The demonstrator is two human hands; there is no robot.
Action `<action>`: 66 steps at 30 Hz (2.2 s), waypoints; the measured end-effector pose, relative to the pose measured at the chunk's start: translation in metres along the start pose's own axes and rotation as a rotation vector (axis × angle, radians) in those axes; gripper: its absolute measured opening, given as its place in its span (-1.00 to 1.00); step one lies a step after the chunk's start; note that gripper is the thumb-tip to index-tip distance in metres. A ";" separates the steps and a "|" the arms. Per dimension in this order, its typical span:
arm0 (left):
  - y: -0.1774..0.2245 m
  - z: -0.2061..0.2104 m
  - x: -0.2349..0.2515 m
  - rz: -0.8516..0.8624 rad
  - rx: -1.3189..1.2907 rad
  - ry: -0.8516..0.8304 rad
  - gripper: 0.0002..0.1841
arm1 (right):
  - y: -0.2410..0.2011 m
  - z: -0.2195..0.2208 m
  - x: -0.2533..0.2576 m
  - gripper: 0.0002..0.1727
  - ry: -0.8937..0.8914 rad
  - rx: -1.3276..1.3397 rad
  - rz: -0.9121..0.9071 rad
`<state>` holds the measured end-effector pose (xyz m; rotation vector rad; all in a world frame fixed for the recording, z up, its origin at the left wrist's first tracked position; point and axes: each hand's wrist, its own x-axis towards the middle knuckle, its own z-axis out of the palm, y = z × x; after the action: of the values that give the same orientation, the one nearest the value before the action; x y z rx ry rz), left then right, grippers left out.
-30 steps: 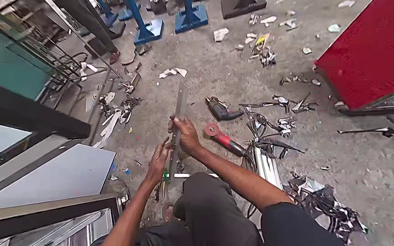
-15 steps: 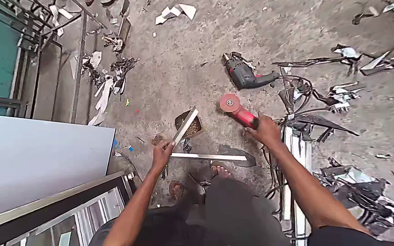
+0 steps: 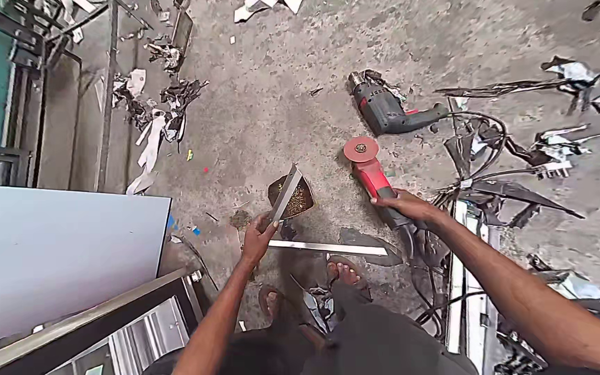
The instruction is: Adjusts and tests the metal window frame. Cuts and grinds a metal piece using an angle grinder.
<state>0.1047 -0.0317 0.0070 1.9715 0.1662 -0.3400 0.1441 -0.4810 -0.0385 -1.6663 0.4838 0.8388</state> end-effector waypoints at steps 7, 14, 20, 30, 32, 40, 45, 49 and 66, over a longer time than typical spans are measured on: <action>-0.003 0.008 -0.008 0.188 0.328 0.008 -0.60 | -0.035 0.050 0.014 -0.56 -0.090 0.998 0.103; 0.017 -0.026 -0.006 -0.253 -0.372 -0.298 -0.50 | -0.024 0.073 -0.049 -0.38 -0.005 0.567 -0.155; 0.020 -0.030 0.004 -0.274 -0.273 -0.429 -0.48 | -0.013 0.088 -0.089 -0.12 -0.176 0.759 -0.363; 0.044 -0.016 0.003 -0.099 0.494 -0.131 -0.30 | -0.013 0.083 -0.104 -0.10 -0.065 0.616 -0.609; 0.044 -0.010 0.002 0.011 0.584 0.029 -0.33 | -0.012 0.086 -0.102 -0.15 -0.063 0.685 -0.631; 0.054 0.010 0.016 0.183 0.764 0.179 -0.60 | -0.021 0.094 -0.109 -0.13 0.045 0.745 -0.566; 0.051 0.016 0.018 0.147 0.767 0.165 -0.49 | -0.019 0.098 -0.115 -0.09 0.089 0.740 -0.540; 0.044 0.013 0.016 0.116 0.686 0.117 -0.47 | -0.017 0.097 -0.115 -0.10 0.079 0.737 -0.575; 0.123 0.148 -0.075 -0.054 -0.334 -0.610 -0.25 | -0.038 0.114 -0.118 -0.38 -0.035 0.745 -0.800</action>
<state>0.0429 -0.2147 0.0805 1.4630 -0.1120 -0.8710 0.0617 -0.3755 0.0633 -0.9942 0.0482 0.0563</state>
